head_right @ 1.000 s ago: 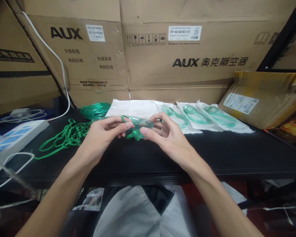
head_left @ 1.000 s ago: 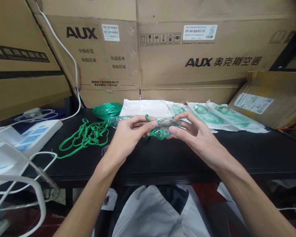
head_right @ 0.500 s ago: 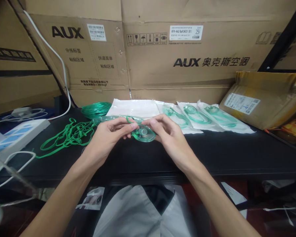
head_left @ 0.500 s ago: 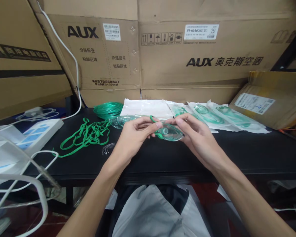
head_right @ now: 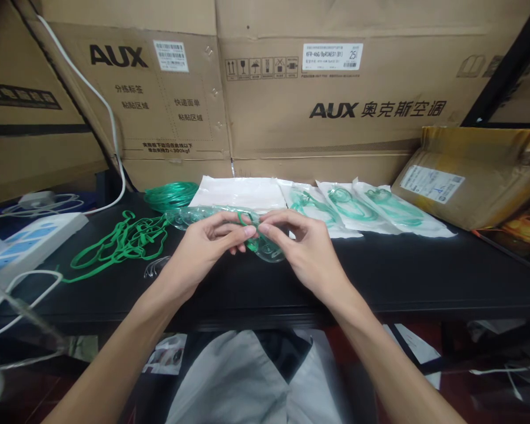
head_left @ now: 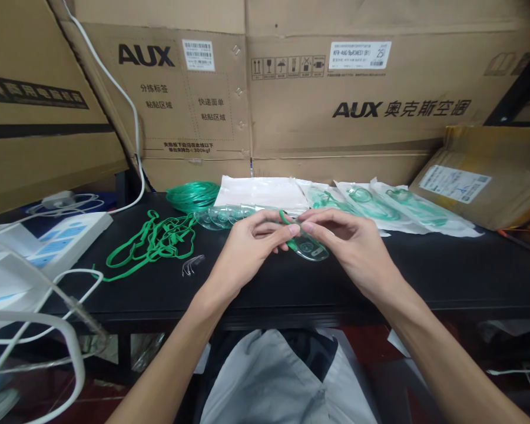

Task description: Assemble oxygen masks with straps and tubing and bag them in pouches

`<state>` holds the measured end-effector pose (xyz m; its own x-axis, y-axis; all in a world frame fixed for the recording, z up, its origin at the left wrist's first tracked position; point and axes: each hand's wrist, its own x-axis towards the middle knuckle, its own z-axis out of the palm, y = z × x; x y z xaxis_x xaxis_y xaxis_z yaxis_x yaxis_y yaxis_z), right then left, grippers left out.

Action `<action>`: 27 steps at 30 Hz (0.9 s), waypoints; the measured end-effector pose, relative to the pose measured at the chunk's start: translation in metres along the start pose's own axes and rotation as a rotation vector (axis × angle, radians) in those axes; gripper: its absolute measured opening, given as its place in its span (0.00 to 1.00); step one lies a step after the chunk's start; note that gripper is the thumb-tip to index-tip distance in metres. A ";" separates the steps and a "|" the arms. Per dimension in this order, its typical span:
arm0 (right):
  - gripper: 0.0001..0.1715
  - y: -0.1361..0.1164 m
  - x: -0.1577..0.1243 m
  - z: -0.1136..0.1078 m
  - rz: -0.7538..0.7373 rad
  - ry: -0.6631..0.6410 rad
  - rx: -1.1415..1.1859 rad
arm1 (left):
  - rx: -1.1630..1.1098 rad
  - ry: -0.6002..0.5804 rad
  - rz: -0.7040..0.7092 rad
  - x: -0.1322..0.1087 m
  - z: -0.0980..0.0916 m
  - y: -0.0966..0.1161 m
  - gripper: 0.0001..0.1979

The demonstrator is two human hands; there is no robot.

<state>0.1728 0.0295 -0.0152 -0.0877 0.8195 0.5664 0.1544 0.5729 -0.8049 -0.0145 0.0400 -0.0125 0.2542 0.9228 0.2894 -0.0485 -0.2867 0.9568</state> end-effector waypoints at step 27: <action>0.10 0.005 0.005 -0.045 -0.127 -0.327 -0.783 | 1.075 0.092 0.149 -0.006 -0.040 0.011 0.25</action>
<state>0.2175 0.0360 -0.0086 -0.4110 0.7826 0.4676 0.7489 0.5823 -0.3164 -0.0553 0.0419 -0.0026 0.2402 0.8629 0.4445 0.8088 -0.4312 0.4000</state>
